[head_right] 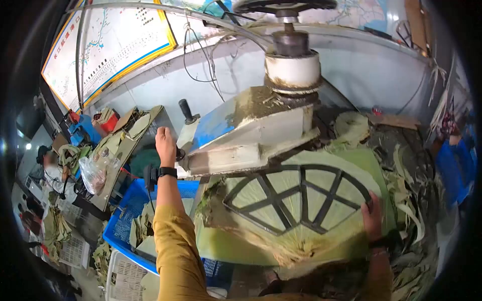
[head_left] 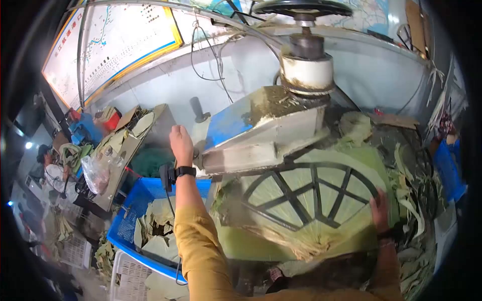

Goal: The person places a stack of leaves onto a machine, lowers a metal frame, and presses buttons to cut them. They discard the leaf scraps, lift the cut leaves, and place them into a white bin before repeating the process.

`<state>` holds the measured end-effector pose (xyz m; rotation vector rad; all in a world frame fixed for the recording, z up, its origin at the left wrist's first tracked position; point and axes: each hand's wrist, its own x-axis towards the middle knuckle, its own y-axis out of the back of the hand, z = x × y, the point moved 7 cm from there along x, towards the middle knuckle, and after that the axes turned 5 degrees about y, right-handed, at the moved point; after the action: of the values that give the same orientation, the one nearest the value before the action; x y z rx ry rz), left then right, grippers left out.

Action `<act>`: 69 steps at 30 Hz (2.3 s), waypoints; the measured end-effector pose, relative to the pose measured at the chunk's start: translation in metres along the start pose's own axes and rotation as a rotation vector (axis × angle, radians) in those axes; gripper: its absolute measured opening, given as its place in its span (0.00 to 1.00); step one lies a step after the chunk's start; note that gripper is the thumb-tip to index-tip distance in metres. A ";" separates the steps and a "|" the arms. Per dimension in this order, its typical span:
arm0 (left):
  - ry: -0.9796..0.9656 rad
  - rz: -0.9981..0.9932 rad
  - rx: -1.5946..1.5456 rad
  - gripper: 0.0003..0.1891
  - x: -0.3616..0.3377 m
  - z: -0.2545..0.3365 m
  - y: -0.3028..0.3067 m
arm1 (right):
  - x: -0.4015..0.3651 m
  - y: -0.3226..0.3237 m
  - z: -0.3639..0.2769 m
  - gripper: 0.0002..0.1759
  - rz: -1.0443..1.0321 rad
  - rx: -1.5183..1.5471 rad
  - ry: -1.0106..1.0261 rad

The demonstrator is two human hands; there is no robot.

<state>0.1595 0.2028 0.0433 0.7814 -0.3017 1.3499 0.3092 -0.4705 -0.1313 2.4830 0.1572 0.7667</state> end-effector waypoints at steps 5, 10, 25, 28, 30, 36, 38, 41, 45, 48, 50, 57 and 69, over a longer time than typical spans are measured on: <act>-0.102 0.019 0.118 0.15 -0.081 0.036 0.059 | 0.006 -0.007 0.028 0.25 0.044 0.144 0.021; -0.035 -0.217 0.184 0.15 -0.174 0.108 0.096 | 0.011 0.015 -0.019 0.26 -0.032 -0.111 0.144; 0.048 0.067 -0.426 0.14 -0.265 0.151 0.087 | -0.001 -0.013 -0.253 0.21 -0.493 0.840 0.451; 0.237 -0.084 -0.701 0.13 -0.291 0.177 0.081 | 0.003 0.011 -0.228 0.16 -0.369 0.971 0.293; 0.193 -0.177 -0.750 0.10 -0.298 0.185 0.075 | 0.002 0.020 -0.214 0.14 -0.239 1.036 0.192; 0.204 -0.088 -0.678 0.10 -0.321 0.188 0.068 | 0.004 0.019 -0.186 0.12 -0.154 1.014 0.121; 0.225 -0.087 -0.684 0.10 -0.328 0.185 0.066 | 0.003 0.019 -0.183 0.11 -0.162 1.013 0.133; 0.196 -0.089 -0.618 0.09 -0.332 0.180 0.064 | 0.000 0.015 -0.176 0.11 -0.157 1.035 0.117; 0.239 -0.088 -0.681 0.09 -0.338 0.178 0.064 | -0.003 0.014 -0.174 0.10 -0.162 0.999 0.182; 0.244 -0.107 -0.675 0.09 -0.341 0.178 0.060 | -0.004 0.010 -0.170 0.10 -0.168 0.981 0.188; 0.238 -0.113 -0.648 0.10 -0.343 0.173 0.058 | -0.006 0.008 -0.167 0.10 -0.157 1.010 0.161; 0.204 -0.090 -0.556 0.14 -0.323 0.173 0.069 | -0.009 0.005 -0.193 0.06 -0.257 0.828 0.266; 0.627 0.178 -0.779 0.11 -0.261 -0.028 0.161 | -0.030 -0.048 -0.251 0.25 -0.416 0.436 0.656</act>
<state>-0.0594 0.0274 -0.0848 -0.3258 -0.3611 1.4170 0.1474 -0.3227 0.0035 2.3383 1.1382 1.4388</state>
